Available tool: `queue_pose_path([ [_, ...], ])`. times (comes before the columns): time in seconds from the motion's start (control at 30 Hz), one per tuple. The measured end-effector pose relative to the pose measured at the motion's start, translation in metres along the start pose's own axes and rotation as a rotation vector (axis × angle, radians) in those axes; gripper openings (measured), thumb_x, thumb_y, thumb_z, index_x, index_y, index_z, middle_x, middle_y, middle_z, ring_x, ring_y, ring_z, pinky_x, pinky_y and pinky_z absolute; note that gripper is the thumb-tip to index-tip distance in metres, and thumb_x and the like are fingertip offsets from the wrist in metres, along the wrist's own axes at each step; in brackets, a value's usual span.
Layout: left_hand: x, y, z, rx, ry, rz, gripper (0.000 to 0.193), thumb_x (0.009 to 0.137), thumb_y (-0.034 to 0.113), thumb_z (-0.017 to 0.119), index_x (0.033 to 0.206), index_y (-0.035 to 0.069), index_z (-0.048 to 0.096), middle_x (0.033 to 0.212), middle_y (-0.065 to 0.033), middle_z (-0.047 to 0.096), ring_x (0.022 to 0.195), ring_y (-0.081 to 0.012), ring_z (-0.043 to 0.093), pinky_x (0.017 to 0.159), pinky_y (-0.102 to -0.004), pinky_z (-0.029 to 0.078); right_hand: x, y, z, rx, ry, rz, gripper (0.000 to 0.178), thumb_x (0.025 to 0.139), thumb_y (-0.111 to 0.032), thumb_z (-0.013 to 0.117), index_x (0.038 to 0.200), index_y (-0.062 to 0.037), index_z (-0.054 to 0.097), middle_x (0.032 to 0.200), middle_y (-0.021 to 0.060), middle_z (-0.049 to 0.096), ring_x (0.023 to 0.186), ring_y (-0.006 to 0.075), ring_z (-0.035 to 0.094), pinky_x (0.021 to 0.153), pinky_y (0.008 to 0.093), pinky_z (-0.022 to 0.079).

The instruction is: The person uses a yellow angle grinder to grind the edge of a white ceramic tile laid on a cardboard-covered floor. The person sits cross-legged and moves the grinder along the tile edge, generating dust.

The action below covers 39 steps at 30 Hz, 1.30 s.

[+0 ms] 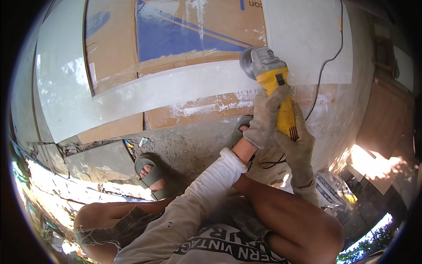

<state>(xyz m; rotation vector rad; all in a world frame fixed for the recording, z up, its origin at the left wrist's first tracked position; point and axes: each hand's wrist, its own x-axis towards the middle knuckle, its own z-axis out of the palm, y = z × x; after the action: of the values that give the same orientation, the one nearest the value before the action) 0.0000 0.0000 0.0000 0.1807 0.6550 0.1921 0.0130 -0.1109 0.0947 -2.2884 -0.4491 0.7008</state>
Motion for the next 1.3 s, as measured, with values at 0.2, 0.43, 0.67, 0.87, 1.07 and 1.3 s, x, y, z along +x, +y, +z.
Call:
queue_pose_path([
  [0.2, 0.005, 0.003, 0.008, 0.019, -0.012, 0.003, 0.033, 0.099, 0.03, 0.074, 0.116, 0.004, 0.066, 0.098, -0.0047, 0.07, 0.087, -0.0142, 0.069, 0.077, -0.0308, 0.058, 0.005, 0.004, 0.001, -0.041, 0.056, -0.026, 0.083, 0.088, 0.002, 0.079, 0.163, -0.0006, 0.044, 0.139, 0.0162, 0.071, 0.116, 0.019, 0.073, 0.095, 0.0325, 0.06],
  [0.43, -0.006, 0.009, 0.019, 0.002, -0.012, -0.012, 0.034, 0.1, 0.028, 0.073, 0.121, 0.003, 0.064, 0.102, -0.0063, 0.069, 0.088, -0.0161, 0.07, 0.078, -0.0319, 0.058, 0.0, -0.009, -0.007, -0.022, 0.062, 0.041, 0.084, 0.086, 0.003, 0.08, 0.163, -0.0005, 0.045, 0.142, 0.015, 0.069, 0.119, 0.0176, 0.071, 0.098, 0.0317, 0.059],
  [0.67, -0.031, 0.02, 0.003, -0.072, 0.055, 0.101, 0.035, 0.101, 0.029, 0.072, 0.123, 0.003, 0.064, 0.103, -0.0084, 0.071, 0.089, -0.0182, 0.071, 0.08, -0.0333, 0.06, -0.007, -0.029, 0.004, 0.082, -0.064, 0.001, 0.084, 0.084, 0.009, 0.072, 0.163, -0.0006, 0.045, 0.148, 0.0125, 0.064, 0.126, 0.017, 0.065, 0.105, 0.0317, 0.055],
  [0.87, -0.036, 0.039, -0.014, -0.069, 0.08, 0.118, 0.036, 0.101, 0.03, 0.071, 0.123, 0.001, 0.063, 0.103, -0.0108, 0.072, 0.089, -0.0198, 0.072, 0.08, -0.034, 0.061, -0.003, -0.041, 0.021, 0.033, -0.129, -0.022, 0.085, 0.084, 0.008, 0.073, 0.163, 0.0004, 0.044, 0.15, 0.0133, 0.064, 0.13, 0.0168, 0.063, 0.107, 0.0319, 0.053],
  [1.07, -0.036, 0.05, -0.018, -0.05, 0.073, 0.17, 0.036, 0.102, 0.03, 0.069, 0.121, 0.0, 0.063, 0.101, -0.0115, 0.071, 0.087, -0.0203, 0.072, 0.078, -0.034, 0.061, 0.002, -0.047, 0.027, -0.092, -0.119, -0.117, 0.087, 0.082, -0.001, 0.08, 0.162, -0.0014, 0.046, 0.145, 0.0247, 0.066, 0.127, 0.0296, 0.071, 0.101, 0.037, 0.059],
  [1.3, -0.034, 0.049, -0.019, -0.118, 0.085, 0.141, 0.037, 0.102, 0.03, 0.069, 0.123, 0.0, 0.061, 0.102, -0.012, 0.071, 0.087, -0.0209, 0.072, 0.079, -0.0345, 0.062, 0.004, -0.047, 0.028, -0.083, -0.139, -0.12, 0.087, 0.082, -0.001, 0.081, 0.162, -0.0015, 0.045, 0.146, 0.0248, 0.066, 0.129, 0.0306, 0.07, 0.103, 0.0376, 0.059],
])
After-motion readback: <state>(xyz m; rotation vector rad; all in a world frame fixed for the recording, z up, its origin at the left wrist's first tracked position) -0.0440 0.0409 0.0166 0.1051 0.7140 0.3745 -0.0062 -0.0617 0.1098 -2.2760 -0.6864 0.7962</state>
